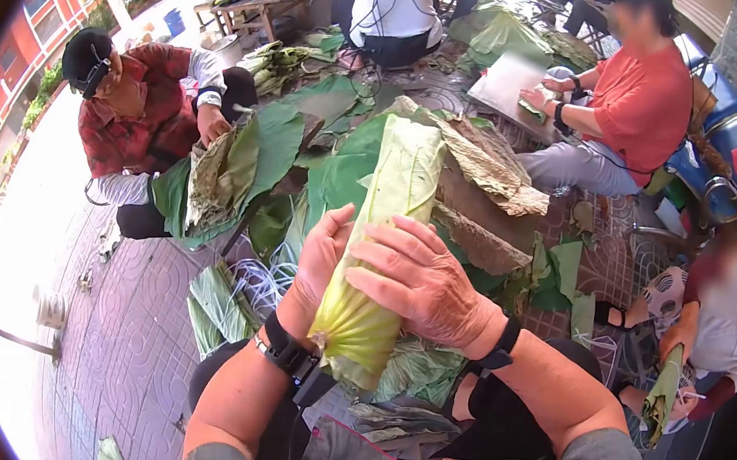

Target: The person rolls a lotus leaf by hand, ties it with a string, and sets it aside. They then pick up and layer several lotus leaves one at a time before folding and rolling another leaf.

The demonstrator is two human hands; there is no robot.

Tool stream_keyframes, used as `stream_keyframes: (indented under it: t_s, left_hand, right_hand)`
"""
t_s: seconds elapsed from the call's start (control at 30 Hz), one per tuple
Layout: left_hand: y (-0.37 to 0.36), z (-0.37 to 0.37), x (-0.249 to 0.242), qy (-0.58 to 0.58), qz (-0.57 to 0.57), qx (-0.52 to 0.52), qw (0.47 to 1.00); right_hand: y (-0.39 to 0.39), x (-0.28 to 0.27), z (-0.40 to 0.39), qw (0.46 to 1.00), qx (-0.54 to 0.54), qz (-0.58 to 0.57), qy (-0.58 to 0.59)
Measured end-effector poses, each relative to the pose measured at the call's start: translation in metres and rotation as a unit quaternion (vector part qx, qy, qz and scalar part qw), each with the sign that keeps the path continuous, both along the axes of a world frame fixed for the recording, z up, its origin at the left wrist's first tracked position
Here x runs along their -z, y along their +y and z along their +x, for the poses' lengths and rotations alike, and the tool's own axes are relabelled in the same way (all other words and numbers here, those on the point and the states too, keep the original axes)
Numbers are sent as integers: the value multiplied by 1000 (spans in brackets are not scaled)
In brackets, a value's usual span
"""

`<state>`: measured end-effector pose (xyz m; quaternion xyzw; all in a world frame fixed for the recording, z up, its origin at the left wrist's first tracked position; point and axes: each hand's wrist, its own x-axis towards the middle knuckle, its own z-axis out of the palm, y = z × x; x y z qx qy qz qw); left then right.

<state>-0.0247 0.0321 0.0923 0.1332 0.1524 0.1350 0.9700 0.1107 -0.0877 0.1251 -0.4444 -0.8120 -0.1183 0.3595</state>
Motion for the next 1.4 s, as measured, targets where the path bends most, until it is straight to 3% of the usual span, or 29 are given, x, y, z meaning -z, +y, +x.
stream_keyframes:
  t_s: [0.13, 0.17, 0.27, 0.3, 0.37, 0.4, 0.47, 0.53, 0.63, 0.83, 1.03, 1.17, 1.3, 1.4]
  left_hand:
    - [1, -7, -5, -60, 36, -29, 997]
    - [4, -5, 1, -29, 42, -47, 998]
    - [13, -5, 14, 132, 276, -127, 943]
    - [17, -5, 25, 122, 276, -137, 943]
    - [15, -8, 22, 138, 323, -129, 927]
    - [12, -8, 19, 143, 346, -122, 919]
    - [0, -6, 9, 146, 397, -85, 902]
    - [-9, -4, 5, 135, 457, -35, 879]
    - [-28, -1, 1, 122, 506, 35, 853]
    - [-41, 10, 13, 106, 473, -4, 875]
    - [-48, 9, 29, 129, 581, 14, 804]
    - [-58, 10, 38, 134, 690, -60, 708]
    - [-54, 12, 61, 140, 722, -134, 664]
    - [-51, 11, 62, 124, 753, -146, 629]
  right_hand:
    - [1, 7, 3, 996, 33, -79, -7]
    - [1, 9, 4, 995, 34, -99, -8]
    - [5, 25, 13, 986, -7, -164, 14]
    - [5, 25, 22, 982, -6, -188, 12]
    - [7, 24, 38, 953, 20, -227, 201]
    - [9, 23, 45, 924, 37, -243, 292]
    - [19, 29, 56, 785, 32, -255, 564]
    - [26, 28, 64, 659, -92, -280, 692]
    - [29, 36, 68, 551, -129, -307, 765]
    - [28, 32, 65, 554, -112, -244, 788]
    - [19, 18, 76, 588, -142, -237, 760]
    - [14, 11, 87, 675, -191, -290, 651]
    - [11, 1, 84, 681, -259, -353, 587]
    - [10, 11, 90, 708, -249, -383, 539]
